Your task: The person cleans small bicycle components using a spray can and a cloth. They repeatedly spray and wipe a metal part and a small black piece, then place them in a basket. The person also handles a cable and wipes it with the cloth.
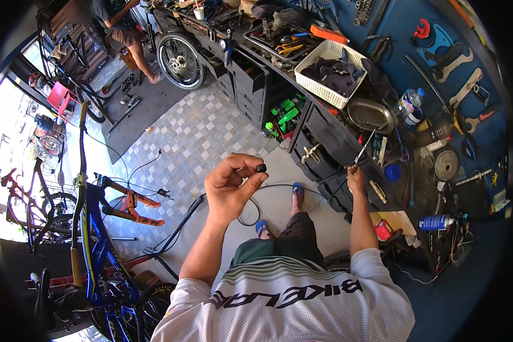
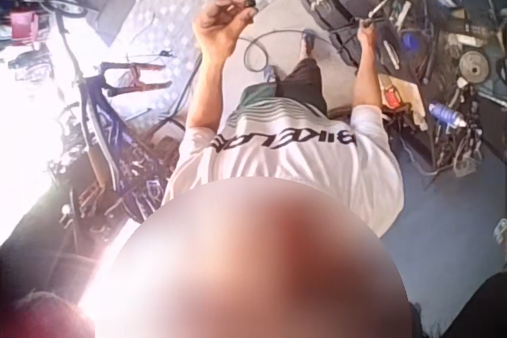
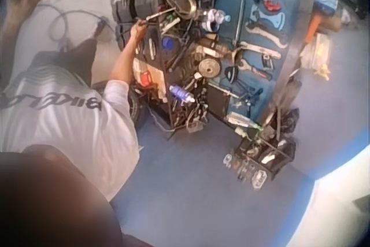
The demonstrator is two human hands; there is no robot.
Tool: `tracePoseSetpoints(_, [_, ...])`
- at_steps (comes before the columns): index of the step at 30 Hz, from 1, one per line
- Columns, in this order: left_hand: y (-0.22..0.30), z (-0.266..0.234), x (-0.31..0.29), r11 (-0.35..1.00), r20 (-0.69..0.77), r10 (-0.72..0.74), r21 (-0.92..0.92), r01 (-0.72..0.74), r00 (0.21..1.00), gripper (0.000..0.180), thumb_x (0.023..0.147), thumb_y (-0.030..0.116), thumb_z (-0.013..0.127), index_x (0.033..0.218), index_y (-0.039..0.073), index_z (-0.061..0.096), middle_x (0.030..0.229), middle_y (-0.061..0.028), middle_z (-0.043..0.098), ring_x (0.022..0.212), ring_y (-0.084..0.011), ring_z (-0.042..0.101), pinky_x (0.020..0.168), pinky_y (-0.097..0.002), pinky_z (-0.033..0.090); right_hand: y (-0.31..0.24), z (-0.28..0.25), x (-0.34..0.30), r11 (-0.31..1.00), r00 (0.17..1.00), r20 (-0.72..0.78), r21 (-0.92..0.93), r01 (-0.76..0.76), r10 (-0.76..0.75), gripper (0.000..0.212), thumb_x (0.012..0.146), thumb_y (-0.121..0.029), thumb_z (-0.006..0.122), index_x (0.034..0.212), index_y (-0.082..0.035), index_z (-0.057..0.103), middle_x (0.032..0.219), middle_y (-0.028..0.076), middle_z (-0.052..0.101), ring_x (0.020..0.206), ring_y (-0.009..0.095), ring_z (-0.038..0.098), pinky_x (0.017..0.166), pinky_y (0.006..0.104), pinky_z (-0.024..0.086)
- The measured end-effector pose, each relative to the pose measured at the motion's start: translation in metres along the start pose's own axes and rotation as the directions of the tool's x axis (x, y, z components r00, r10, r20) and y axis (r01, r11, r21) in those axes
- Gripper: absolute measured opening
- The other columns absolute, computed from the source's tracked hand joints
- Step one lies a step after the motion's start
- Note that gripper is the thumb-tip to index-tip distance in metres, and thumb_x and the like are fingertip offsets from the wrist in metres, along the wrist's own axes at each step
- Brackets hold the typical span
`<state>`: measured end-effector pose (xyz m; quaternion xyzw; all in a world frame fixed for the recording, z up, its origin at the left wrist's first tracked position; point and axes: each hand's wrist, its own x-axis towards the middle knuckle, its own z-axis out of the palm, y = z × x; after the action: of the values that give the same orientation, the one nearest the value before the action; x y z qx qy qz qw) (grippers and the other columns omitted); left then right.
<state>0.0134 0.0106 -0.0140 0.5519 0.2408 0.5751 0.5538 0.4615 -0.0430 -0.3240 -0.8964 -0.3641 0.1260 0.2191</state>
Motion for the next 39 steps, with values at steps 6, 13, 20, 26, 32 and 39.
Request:
tracePoseSetpoints(6, [0.016,-0.007,-0.021,0.985,0.017,0.107,0.132,-0.108,0.994,0.030,0.083,-0.020,0.073,0.110,-0.006,0.068,0.112,-0.0120,0.062,0.093,-0.0138,0.062,0.076,-0.0269,0.054,-0.006,-0.097,-0.080,0.919,0.912,-0.410,0.359,0.162,0.000,0.035,0.099,-0.025,0.068,0.125,-0.004,0.058,0.109,0.016,0.067,0.095,0.029,0.065,0.084,0.0410,0.052])
tracePoseSetpoints(13, [0.014,0.008,-0.022,0.964,0.047,0.133,0.227,-0.140,0.990,0.032,0.082,-0.021,0.071,0.110,-0.005,0.068,0.112,-0.0112,0.061,0.093,-0.0138,0.061,0.077,-0.0268,0.053,0.085,-0.296,-0.099,0.927,0.168,-0.965,-0.242,-0.287,-0.200,0.090,0.080,-0.062,0.083,0.138,0.000,0.051,0.128,0.021,0.058,0.114,0.041,0.055,0.097,0.0547,0.045])
tracePoseSetpoints(20, [0.002,0.049,-0.015,0.996,-0.035,-0.086,0.029,0.087,0.996,0.027,0.088,-0.017,0.068,0.112,-0.005,0.067,0.114,-0.0153,0.066,0.085,-0.0144,0.065,0.069,-0.0264,0.058,0.183,-0.310,-0.078,0.953,0.366,-0.903,0.128,-0.274,0.227,0.118,0.070,-0.065,0.088,0.155,-0.007,0.032,0.150,0.026,0.042,0.139,0.049,0.034,0.107,0.0617,0.040])
tracePoseSetpoints(26, [-0.003,0.069,-0.012,0.989,-0.093,-0.120,-0.100,0.110,0.988,0.026,0.089,-0.016,0.069,0.113,-0.007,0.067,0.110,-0.0140,0.069,0.084,-0.0134,0.067,0.066,-0.0252,0.060,0.257,-0.300,-0.070,0.930,0.342,-0.896,0.171,-0.326,0.284,0.107,0.072,-0.053,0.091,0.153,-0.011,0.036,0.145,0.023,0.049,0.130,0.047,0.046,0.104,0.0608,0.041])
tracePoseSetpoints(32, [-0.005,0.078,-0.014,0.987,-0.084,-0.157,0.035,0.160,0.984,0.029,0.088,-0.017,0.070,0.114,-0.006,0.066,0.110,-0.0112,0.069,0.087,-0.0129,0.068,0.067,-0.0240,0.058,0.284,-0.310,-0.056,0.990,0.411,-0.901,0.143,-0.012,0.135,0.100,0.077,-0.042,0.091,0.151,-0.004,0.036,0.141,0.025,0.053,0.121,0.039,0.060,0.101,0.0531,0.049])
tracePoseSetpoints(39, [-0.011,0.064,-0.021,0.972,-0.070,-0.111,0.201,0.123,0.991,0.026,0.087,-0.018,0.069,0.109,-0.004,0.067,0.112,-0.0086,0.066,0.093,-0.0118,0.064,0.074,-0.0261,0.056,0.145,-0.383,-0.078,0.992,0.371,-0.926,-0.017,0.125,-0.063,0.098,0.086,-0.030,0.086,0.159,-0.005,0.027,0.152,0.023,0.045,0.124,0.033,0.061,0.105,0.0433,0.049])
